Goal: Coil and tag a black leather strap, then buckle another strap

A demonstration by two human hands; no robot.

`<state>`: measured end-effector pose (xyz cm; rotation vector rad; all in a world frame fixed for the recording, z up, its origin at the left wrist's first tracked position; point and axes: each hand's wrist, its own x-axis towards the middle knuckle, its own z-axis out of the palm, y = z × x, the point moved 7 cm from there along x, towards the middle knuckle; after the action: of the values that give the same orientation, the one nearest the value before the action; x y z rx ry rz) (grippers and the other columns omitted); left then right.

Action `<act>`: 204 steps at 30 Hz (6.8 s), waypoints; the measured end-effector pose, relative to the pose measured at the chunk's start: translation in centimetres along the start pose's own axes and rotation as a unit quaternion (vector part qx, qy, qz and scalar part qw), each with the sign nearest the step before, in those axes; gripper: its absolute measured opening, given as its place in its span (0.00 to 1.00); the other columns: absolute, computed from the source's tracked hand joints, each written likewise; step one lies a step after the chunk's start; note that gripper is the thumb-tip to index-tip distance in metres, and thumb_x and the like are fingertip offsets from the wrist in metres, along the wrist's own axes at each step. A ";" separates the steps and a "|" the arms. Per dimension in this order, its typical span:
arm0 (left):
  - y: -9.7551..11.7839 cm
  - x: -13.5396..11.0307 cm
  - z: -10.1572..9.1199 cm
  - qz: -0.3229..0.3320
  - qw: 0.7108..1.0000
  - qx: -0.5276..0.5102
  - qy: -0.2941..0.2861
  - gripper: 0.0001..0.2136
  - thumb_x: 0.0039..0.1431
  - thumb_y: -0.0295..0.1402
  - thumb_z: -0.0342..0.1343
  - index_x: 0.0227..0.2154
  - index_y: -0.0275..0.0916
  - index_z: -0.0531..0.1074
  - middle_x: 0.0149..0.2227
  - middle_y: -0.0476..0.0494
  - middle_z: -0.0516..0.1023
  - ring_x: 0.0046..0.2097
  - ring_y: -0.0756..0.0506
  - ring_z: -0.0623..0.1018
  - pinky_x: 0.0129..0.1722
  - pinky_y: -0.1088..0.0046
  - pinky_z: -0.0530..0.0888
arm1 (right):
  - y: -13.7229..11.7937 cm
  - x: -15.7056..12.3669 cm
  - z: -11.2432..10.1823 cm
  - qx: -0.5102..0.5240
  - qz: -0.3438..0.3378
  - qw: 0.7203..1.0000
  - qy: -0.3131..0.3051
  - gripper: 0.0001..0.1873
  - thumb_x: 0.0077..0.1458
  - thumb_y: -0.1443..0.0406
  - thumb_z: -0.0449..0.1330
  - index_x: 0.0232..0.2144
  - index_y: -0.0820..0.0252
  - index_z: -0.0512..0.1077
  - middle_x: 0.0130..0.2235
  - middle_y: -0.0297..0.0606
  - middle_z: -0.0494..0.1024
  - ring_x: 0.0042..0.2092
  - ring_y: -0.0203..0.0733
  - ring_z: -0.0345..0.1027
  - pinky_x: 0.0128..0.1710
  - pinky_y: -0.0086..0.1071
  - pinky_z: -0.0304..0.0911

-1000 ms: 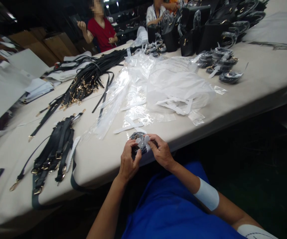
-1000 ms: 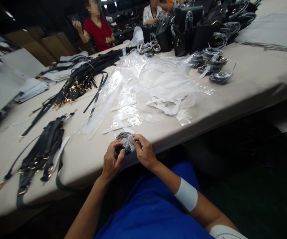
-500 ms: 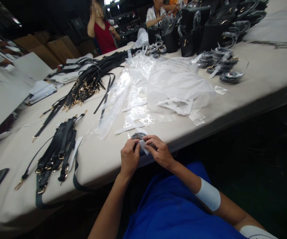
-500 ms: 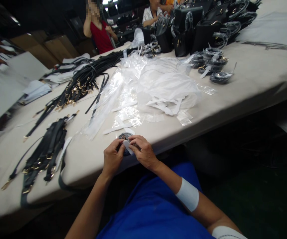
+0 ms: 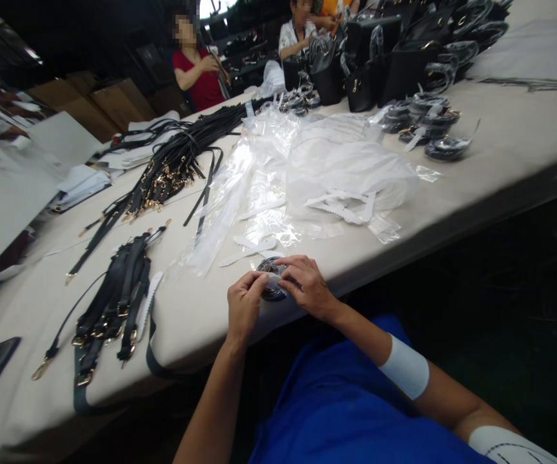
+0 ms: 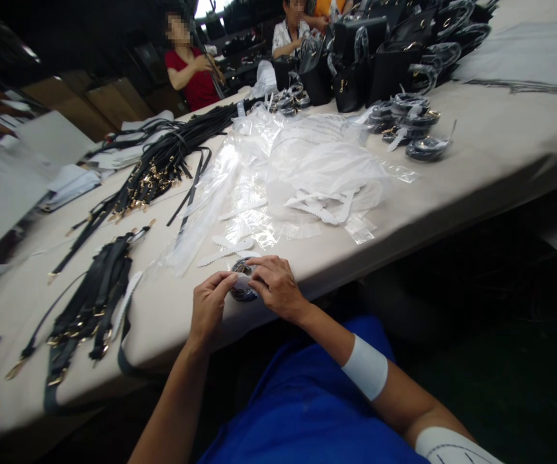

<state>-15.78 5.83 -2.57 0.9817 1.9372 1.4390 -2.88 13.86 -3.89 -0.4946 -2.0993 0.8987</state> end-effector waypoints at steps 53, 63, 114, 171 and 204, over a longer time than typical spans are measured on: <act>3.4 -2.3 1.5 0.332 0.889 0.303 0.081 0.09 0.64 0.26 0.49 0.36 0.38 0.75 0.33 0.44 0.77 0.36 0.47 0.77 0.40 0.72 0.74 | 1.4 1.2 1.2 0.086 0.127 0.988 0.024 0.08 0.50 0.67 0.67 0.24 0.57 0.72 0.30 0.33 0.74 0.40 0.41 0.68 0.48 0.41 0.58; 0.1 -3.7 1.6 0.338 0.888 0.223 0.220 0.07 0.63 0.24 0.52 0.37 0.37 0.75 0.38 0.41 0.79 0.44 0.45 0.80 0.47 0.64 0.77 | 0.2 -0.5 2.2 -0.022 0.097 0.987 0.125 0.08 0.53 0.69 0.59 0.25 0.56 0.65 0.31 0.37 0.70 0.40 0.45 0.64 0.45 0.42 0.59; 2.8 0.5 0.1 0.224 0.903 0.332 -0.155 0.03 0.61 0.29 0.55 0.33 0.40 0.74 0.32 0.48 0.78 0.35 0.49 0.77 0.38 0.75 0.71 | -1.9 -0.9 0.6 -0.052 -0.147 0.974 0.162 0.05 0.56 0.72 0.60 0.32 0.58 0.71 0.32 0.35 0.77 0.37 0.40 0.68 0.52 0.46 0.62; 3.5 1.3 0.1 0.238 0.887 0.328 -0.221 0.04 0.55 0.25 0.56 0.26 0.38 0.71 0.28 0.49 0.73 0.30 0.50 0.72 0.31 0.75 0.67 | -3.0 0.8 0.7 -0.003 -0.214 0.976 -0.037 0.08 0.60 0.71 0.57 0.36 0.58 0.76 0.36 0.37 0.79 0.40 0.41 0.69 0.42 0.36 0.70; 1.6 2.3 -1.1 0.191 0.924 0.296 -0.147 0.03 0.55 0.26 0.56 0.30 0.39 0.72 0.30 0.50 0.77 0.33 0.49 0.75 0.35 0.75 0.69 | 0.4 1.4 2.0 0.089 -0.049 0.995 -0.016 0.03 0.56 0.70 0.63 0.34 0.58 0.74 0.34 0.36 0.76 0.39 0.41 0.69 0.43 0.35 0.67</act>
<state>-17.62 7.27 -0.71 1.8164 2.0562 0.8004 -5.24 14.11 -4.35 -0.2830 -2.0293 1.0297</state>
